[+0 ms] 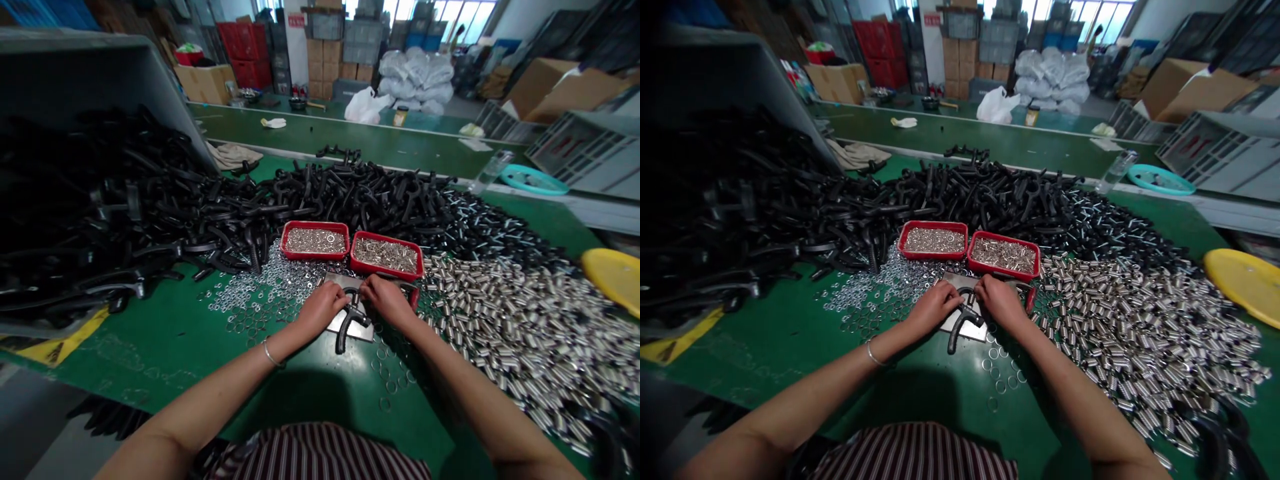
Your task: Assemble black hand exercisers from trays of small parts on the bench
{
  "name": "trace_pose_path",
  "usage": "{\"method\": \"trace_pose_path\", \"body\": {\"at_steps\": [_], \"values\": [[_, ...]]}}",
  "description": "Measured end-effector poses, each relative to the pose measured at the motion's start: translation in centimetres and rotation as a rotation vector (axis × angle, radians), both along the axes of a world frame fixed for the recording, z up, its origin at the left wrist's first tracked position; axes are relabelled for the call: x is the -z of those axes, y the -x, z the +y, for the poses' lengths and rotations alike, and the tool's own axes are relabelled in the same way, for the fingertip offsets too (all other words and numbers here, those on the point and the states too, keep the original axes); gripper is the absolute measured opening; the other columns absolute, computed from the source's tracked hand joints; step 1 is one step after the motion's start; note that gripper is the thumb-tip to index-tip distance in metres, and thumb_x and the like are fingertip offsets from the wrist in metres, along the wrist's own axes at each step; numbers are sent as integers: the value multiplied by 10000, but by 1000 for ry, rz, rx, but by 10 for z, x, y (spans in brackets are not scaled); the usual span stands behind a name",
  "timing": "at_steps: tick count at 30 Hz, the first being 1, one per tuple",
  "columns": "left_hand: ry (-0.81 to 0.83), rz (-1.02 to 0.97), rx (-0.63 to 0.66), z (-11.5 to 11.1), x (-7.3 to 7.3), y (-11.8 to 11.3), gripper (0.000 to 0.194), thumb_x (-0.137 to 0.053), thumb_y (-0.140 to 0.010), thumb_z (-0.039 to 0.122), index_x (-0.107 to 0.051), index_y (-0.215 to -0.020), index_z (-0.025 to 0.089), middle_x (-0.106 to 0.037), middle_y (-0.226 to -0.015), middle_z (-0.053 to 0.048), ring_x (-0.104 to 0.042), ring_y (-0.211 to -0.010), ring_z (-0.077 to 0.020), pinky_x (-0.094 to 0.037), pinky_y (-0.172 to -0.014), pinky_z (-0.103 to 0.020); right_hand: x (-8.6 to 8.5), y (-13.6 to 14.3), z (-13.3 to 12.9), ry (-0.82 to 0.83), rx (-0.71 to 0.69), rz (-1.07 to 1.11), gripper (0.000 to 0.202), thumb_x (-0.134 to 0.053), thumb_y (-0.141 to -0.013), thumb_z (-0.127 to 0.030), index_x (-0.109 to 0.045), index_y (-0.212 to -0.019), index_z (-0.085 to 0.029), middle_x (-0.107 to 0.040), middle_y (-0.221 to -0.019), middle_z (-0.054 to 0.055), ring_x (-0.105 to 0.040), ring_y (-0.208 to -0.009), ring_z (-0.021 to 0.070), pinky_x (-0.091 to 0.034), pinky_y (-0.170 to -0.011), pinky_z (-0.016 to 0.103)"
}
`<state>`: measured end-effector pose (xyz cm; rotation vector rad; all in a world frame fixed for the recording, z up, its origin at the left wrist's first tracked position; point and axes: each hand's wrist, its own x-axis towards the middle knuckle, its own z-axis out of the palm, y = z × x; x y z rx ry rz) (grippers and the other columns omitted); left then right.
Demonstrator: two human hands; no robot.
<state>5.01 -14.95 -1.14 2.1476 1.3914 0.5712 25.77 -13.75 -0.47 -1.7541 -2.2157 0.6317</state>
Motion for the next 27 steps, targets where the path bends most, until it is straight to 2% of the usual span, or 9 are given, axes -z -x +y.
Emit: {"method": "trace_pose_path", "body": {"at_steps": [2,5,8,12,15,18,23,25,27], "values": [[-7,30,-11,-1,1,-3,182,-576,-938,308,-626,-834,167,-624,-891,-47,-603,-852,-191,-468,-791,-309,-5,4,-1,-22,-49,-188,191,-441,-1011,-305,-576,-989,-172,-726,-911,86,-683,-784,189,-430,-677,249],[-14,56,-16,-2,1,-5,189,-556,-951,309,-613,-836,171,-623,-895,-47,-604,-861,-191,-469,-799,-309,-14,13,-1,-76,-165,-402,181,-418,-1004,-211,-576,-1046,-134,-721,-976,160,-692,-864,245,-443,-706,286],[-25,77,-17,-3,1,-6,207,-546,-960,332,-607,-837,177,-626,-891,-47,-612,-874,-198,-473,-801,-314,-22,22,7,-80,-254,-419,181,-439,-964,-122,-599,-1049,-113,-712,-1023,196,-684,-954,279,-456,-760,314],[-90,165,-16,-8,2,-6,216,-520,-978,339,-605,-861,178,-628,-909,-58,-618,-872,-203,-480,-801,-320,-30,13,18,-39,-302,-392,148,-553,-958,-271,-621,-1010,-150,-733,-987,132,-705,-900,255,-470,-714,286],[-195,294,74,-9,1,-7,235,-490,-993,343,-620,-904,170,-631,-939,-82,-614,-899,-219,-482,-809,-331,-33,-11,7,-56,-145,-426,284,-563,-960,-413,-590,-1064,-151,-737,-979,127,-716,-865,262,-467,-652,282],[-282,360,237,-5,2,-8,269,-463,-1003,340,-640,-929,151,-635,-937,-101,-610,-914,-234,-479,-824,-348,-32,-37,-23,-69,45,-560,352,-552,-953,-477,-567,-1058,-141,-732,-950,154,-717,-845,309,-463,-617,315],[-341,372,355,-4,1,-7,358,-371,-1030,337,-656,-936,141,-640,-935,-105,-598,-921,-237,-469,-841,-367,-23,-57,-58,-43,80,-640,295,-578,-927,-435,-558,-1009,-153,-715,-949,158,-699,-883,325,-458,-599,329],[-362,400,354,-16,-2,-4,370,-385,-1021,385,-661,-994,140,-650,-995,-121,-586,-986,-266,-458,-880,-406,-16,-58,-60,-68,100,-628,268,-533,-941,-410,-554,-1006,-151,-709,-936,157,-692,-875,318,-452,-604,333],[-372,406,296,-33,-6,0,400,-458,-984,465,-636,-1156,150,-634,-1181,-150,-539,-1134,-315,-426,-961,-464,-9,-59,-58,-68,112,-592,230,-491,-948,-380,-553,-979,-161,-702,-901,144,-683,-841,294,-439,-605,324]]}}
